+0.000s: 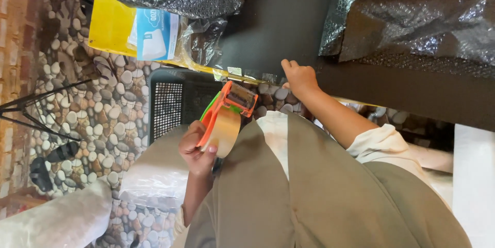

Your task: The person wraps a blue tote bag in black bubble wrap on a table. They fold the bubble wrap around the bag, smooth it, and then use a tape dispenser to apply clear tape to secure the package.

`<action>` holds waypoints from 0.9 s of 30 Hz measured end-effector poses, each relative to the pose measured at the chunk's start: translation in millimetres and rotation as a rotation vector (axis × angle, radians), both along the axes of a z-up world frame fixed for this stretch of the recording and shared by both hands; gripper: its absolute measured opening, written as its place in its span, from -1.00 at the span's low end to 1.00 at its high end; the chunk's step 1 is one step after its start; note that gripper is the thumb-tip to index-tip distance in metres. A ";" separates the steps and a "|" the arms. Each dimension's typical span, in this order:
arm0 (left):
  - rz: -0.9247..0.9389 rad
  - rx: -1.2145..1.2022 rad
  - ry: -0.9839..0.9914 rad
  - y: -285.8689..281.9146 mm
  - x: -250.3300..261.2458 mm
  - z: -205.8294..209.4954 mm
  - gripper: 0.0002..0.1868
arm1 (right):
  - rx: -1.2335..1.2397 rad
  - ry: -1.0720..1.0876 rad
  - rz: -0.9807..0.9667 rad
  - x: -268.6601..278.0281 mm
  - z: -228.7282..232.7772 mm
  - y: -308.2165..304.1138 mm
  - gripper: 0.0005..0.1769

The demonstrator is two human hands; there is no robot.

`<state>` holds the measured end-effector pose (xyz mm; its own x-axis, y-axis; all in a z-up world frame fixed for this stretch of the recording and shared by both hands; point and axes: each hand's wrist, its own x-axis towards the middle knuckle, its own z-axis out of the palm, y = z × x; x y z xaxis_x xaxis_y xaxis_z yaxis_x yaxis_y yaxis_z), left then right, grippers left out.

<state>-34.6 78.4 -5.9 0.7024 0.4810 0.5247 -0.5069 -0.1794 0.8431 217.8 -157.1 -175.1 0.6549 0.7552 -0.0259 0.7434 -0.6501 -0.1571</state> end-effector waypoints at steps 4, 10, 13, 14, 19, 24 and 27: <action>-0.037 -0.002 0.013 -11.9 3.0 -6.8 -0.42 | 0.244 0.285 -0.169 10.1 52.9 -4.6 -0.27; -0.103 0.042 0.002 -40.1 26.9 3.8 -0.42 | 0.843 0.557 0.199 -1.3 213.6 -7.0 -0.63; -0.139 0.066 0.003 -50.8 37.7 3.3 -0.42 | 0.855 0.393 0.450 -4.0 246.9 -18.1 -0.65; -0.143 0.072 -0.002 -54.0 43.5 7.5 -0.42 | 0.859 0.385 0.449 -3.1 250.0 -22.7 -0.65; -0.176 0.118 0.011 -68.4 55.3 5.3 -0.42 | 0.808 0.151 0.511 4.6 248.0 -48.7 -0.69; -0.203 0.133 0.020 -81.5 67.9 11.1 -0.43 | 0.860 0.262 0.442 11.5 246.9 -69.7 -0.81; -0.219 0.152 0.033 -85.5 71.3 8.1 -0.44 | 0.873 0.350 0.400 18.6 244.1 -75.7 -0.87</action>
